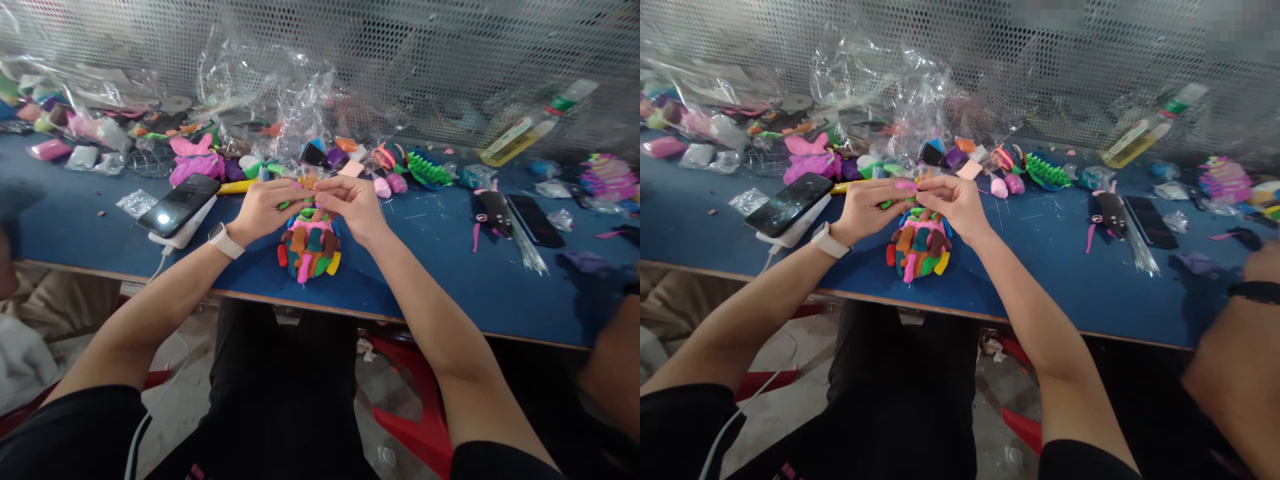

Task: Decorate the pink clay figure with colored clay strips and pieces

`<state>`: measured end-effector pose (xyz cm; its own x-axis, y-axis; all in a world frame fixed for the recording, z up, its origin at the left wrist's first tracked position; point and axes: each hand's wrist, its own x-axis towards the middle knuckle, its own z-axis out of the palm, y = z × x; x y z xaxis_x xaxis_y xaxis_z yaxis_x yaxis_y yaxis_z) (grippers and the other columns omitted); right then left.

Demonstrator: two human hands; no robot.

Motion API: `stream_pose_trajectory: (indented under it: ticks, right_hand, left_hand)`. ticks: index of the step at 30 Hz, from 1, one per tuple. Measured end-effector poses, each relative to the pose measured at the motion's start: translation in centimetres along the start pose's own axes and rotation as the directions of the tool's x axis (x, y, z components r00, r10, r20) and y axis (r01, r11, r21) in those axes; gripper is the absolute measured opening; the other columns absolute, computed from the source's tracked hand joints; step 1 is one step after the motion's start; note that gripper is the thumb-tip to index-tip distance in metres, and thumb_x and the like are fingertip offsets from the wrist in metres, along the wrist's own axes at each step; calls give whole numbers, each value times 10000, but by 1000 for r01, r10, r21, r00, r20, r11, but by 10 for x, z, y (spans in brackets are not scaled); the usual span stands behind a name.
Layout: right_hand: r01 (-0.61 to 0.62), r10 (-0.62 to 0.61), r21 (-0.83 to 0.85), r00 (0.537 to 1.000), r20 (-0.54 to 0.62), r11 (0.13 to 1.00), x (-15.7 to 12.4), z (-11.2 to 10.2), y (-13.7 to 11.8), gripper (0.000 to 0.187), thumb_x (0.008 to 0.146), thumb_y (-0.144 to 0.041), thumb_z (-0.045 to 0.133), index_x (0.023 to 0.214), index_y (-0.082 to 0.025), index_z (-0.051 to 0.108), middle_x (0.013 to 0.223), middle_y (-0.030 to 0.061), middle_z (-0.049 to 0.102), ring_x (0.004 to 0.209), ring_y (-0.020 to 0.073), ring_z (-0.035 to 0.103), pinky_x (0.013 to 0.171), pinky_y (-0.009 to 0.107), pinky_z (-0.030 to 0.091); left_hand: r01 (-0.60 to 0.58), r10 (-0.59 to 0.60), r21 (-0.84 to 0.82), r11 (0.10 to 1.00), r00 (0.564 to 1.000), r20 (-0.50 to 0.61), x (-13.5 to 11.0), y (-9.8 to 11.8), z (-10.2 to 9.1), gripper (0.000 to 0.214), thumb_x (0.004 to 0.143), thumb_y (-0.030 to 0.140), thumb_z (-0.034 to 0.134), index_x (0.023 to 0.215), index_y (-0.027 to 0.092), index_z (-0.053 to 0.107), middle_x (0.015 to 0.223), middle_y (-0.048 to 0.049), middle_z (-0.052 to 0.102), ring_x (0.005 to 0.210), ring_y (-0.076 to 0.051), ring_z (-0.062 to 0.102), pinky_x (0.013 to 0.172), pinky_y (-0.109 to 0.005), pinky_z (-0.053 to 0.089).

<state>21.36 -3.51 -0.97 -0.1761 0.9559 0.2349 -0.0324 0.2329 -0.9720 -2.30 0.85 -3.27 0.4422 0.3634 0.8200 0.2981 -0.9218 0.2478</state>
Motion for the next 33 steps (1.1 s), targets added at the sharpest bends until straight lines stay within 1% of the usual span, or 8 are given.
stream_pose_trajectory:
  ticks: [4,13,18,21,24,28,33]
  right_hand:
    - [13,-13,21,1000,-5,1000,1,0,-1,622,627,-719,1101,997,-283,855,836,9,863,666,226,808,518,325,610]
    - [1,-1,9,1000,-2,1000,1,-2,0,684,578,-719,1118,1018,-267,854,937,35,895,682,219,815,525,319,638]
    - [12,-12,28,1000,4,1000,1,-1,-1,643,605,-714,1111,988,-266,853,903,29,890,669,212,818,498,298,610]
    - [-1,0,15,1000,15,1000,1,-1,0,664,590,-715,1115,1001,-262,859,909,39,893,686,229,827,510,313,619]
    - [-3,2,6,1000,22,1000,2,-3,2,676,594,-714,1114,1023,-257,860,926,51,894,702,240,831,525,324,625]
    - [-9,8,10,999,34,1000,2,-3,3,641,626,-707,1104,1029,-274,858,897,32,881,710,239,827,535,329,621]
    - [-8,7,42,999,39,999,2,-2,2,614,619,-660,1122,1018,-271,863,838,15,861,678,225,811,524,317,600]
  left_hand:
    - [6,-6,-9,1000,1000,4,0,0,0,268,1113,476,776,1229,284,922,1043,-48,901,955,-206,866,889,-341,675]
    - [-18,18,16,1000,1000,-5,1,2,0,253,1116,458,777,1196,267,922,1022,-42,898,916,-182,853,837,-306,657]
    - [-11,11,13,1000,1000,-16,2,2,-1,222,1120,426,770,1194,282,923,996,-30,889,892,-183,844,829,-317,650]
    - [1,-1,-2,1000,1000,-2,2,2,-1,214,1118,418,772,1195,282,920,1020,-34,888,916,-185,842,848,-320,649]
    - [8,-8,-18,1000,1000,15,2,3,-2,220,1113,436,777,1188,281,915,998,-38,874,910,-187,831,847,-325,642]
    - [0,0,-18,1000,1000,19,2,3,-1,256,1127,466,745,1170,277,912,974,-42,864,897,-192,827,836,-332,645]
    - [1,-1,-32,1000,1000,17,3,5,0,253,1134,447,737,1152,268,915,987,-48,876,899,-188,836,831,-323,650]
